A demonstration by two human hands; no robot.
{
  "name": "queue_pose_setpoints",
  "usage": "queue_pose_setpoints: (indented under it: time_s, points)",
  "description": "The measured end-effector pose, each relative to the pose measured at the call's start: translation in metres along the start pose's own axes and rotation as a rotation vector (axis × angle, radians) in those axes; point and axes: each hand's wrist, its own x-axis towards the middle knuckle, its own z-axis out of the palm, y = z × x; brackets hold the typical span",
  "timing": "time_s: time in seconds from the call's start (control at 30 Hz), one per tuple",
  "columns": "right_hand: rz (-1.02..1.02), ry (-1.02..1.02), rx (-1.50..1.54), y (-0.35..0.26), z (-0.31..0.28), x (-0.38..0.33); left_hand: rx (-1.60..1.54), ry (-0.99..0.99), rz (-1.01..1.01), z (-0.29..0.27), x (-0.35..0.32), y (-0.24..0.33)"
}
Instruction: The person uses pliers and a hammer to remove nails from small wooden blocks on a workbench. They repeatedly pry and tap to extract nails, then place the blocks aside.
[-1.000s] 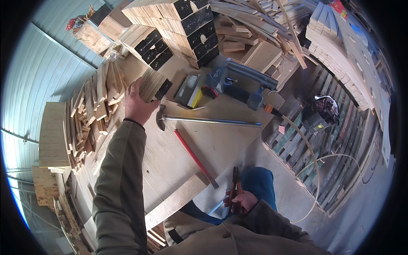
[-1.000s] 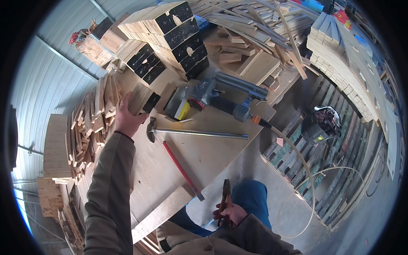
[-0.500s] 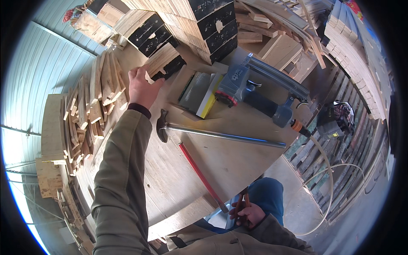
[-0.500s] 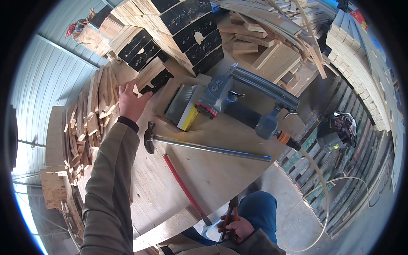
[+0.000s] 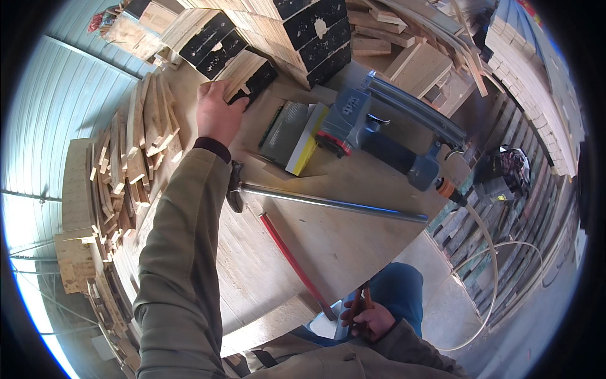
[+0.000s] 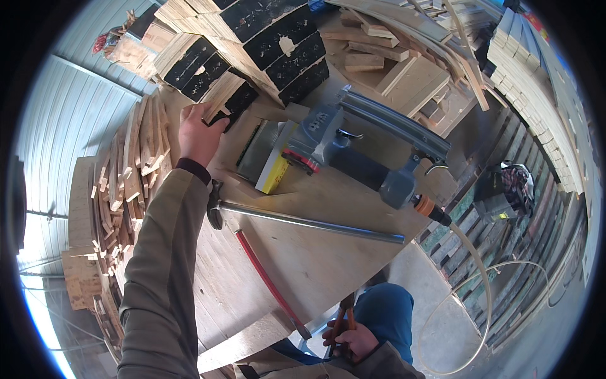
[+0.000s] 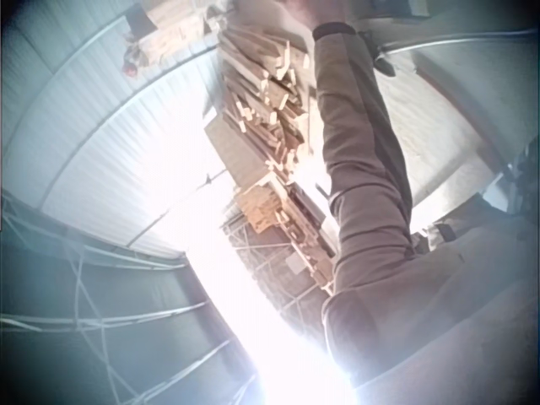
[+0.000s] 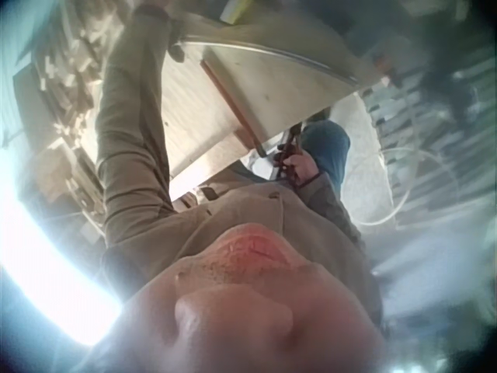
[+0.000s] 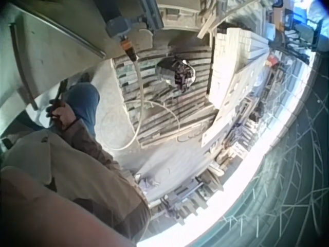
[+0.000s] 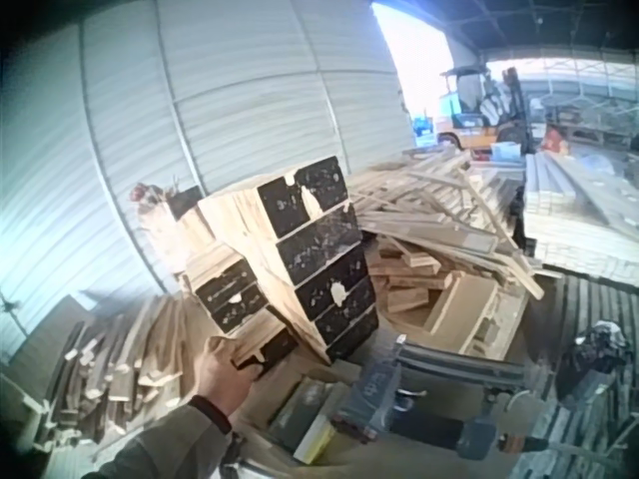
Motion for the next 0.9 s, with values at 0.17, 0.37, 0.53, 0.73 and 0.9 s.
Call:
queue_pose_setpoints:
  time_s: [0.17,0.37,0.53,0.73,0.9]
  points:
    - [0.009,0.016,-0.016,-0.001,0.000,0.001,-0.027,0.022,0.053,0.002,0.003,-0.004]
    - [0.033,0.026,-0.007,-0.002,0.001,0.003,-0.005,0.005,0.122,0.008,0.005,-0.006]
    - [-0.009,0.015,-0.035,0.001,0.004,0.002,-0.013,-0.020,0.130,0.009,0.000,-0.005]
    - [-0.061,0.030,-0.058,0.006,0.007,-0.002,-0.144,-0.204,0.104,-0.017,-0.009,-0.008]
    - [-0.094,0.043,-0.104,0.013,0.008,-0.002,-0.124,-0.258,0.026,-0.062,-0.029,-0.021]
